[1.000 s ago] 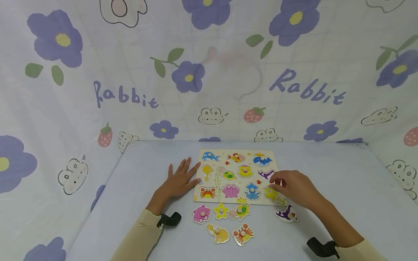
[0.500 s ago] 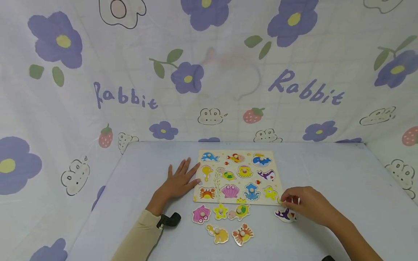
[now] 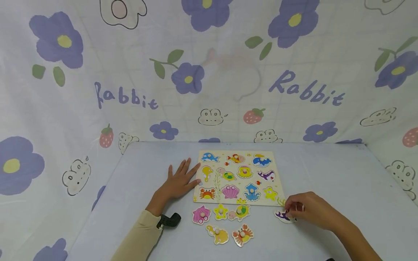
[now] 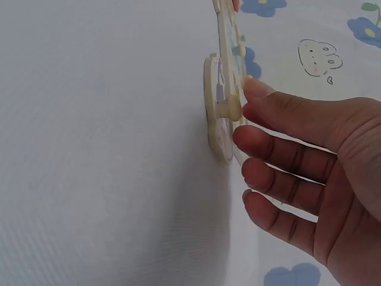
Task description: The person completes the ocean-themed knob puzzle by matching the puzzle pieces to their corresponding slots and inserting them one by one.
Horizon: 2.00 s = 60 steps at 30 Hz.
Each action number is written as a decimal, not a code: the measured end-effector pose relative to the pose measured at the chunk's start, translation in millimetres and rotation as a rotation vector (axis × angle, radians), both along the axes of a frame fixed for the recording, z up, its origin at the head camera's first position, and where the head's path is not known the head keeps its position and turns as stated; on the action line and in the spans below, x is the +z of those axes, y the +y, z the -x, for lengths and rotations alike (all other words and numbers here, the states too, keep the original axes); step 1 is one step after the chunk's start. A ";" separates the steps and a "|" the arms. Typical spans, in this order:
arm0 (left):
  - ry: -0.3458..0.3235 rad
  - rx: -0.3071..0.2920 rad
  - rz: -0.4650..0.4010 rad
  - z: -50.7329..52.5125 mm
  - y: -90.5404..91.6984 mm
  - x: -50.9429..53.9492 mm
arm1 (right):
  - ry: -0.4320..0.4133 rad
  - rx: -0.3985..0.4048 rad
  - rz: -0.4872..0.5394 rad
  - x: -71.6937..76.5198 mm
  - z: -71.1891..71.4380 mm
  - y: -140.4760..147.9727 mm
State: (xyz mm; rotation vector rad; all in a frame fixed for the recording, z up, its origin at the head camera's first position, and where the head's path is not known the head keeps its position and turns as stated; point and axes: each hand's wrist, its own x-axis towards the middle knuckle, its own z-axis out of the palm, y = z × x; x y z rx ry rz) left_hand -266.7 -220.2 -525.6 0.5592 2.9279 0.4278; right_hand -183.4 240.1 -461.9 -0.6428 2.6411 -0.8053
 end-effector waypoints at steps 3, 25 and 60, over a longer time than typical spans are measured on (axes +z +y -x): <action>0.013 -0.002 0.007 0.8 0.3 -1.8 | -0.034 -0.009 0.007 -4.3 -0.5 1.3; 0.025 -0.016 -0.029 -0.2 -1.1 -3.2 | -0.098 0.000 0.069 -14.8 0.2 5.7; 0.038 -0.014 -0.018 -0.5 -0.3 -1.8 | 0.146 -0.017 0.004 18.6 11.9 -7.6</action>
